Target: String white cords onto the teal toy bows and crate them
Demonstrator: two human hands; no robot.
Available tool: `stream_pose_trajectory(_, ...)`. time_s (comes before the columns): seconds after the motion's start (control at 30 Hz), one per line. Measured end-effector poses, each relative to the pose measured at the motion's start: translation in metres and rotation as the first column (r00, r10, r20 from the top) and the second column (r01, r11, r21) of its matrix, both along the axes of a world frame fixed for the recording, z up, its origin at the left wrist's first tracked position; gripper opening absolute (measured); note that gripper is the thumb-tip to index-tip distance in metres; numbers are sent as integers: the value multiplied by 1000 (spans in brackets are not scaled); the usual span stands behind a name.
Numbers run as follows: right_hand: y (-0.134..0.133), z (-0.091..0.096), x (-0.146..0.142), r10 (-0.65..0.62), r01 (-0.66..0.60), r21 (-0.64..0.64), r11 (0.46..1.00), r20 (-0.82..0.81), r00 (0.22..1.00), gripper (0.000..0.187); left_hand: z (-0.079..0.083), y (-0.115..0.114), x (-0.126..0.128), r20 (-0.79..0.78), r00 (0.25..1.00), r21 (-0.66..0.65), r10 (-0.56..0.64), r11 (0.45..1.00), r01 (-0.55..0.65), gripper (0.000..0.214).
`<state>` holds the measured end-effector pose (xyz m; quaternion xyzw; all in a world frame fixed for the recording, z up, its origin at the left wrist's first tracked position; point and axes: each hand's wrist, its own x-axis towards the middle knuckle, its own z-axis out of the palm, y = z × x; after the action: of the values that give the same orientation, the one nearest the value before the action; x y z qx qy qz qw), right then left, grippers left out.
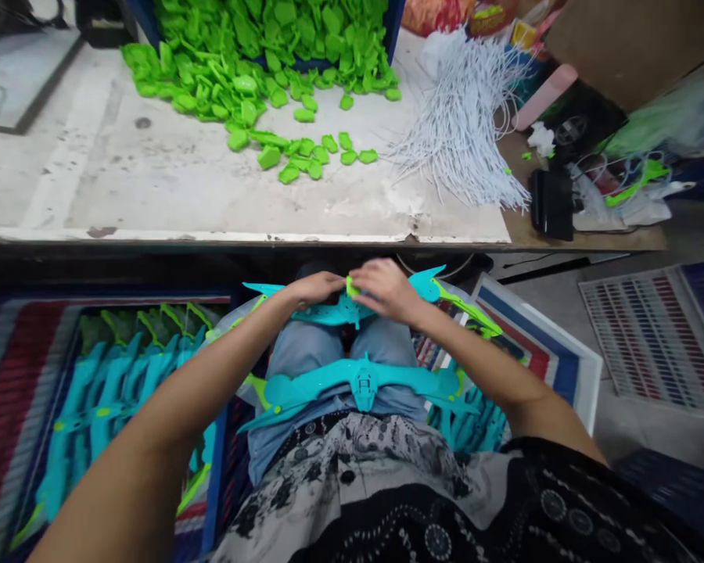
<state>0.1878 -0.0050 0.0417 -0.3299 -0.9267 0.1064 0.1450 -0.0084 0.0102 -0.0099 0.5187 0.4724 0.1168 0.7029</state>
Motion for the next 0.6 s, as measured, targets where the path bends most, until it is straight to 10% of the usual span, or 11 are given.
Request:
stream_pose_trajectory(0.13, -45, -35, 10, -60, 60, -31, 998, -5, 998, 26, 2, -2, 4, 85, 995, -144, 59, 989, -46, 48)
stream_pose_trajectory(0.4, -45, -51, 1, -210, 181, -168, 969, -179, 961, 21, 2, -5, 2, 66, 996, -15, -54, 998, 55, 55)
stream_pose_trajectory(0.6, -28, -43, -6, -493, 393, -532, 750, -54, 868, 64, -2, -9, 9, -45, 999, 75, 21, 997, -17, 52)
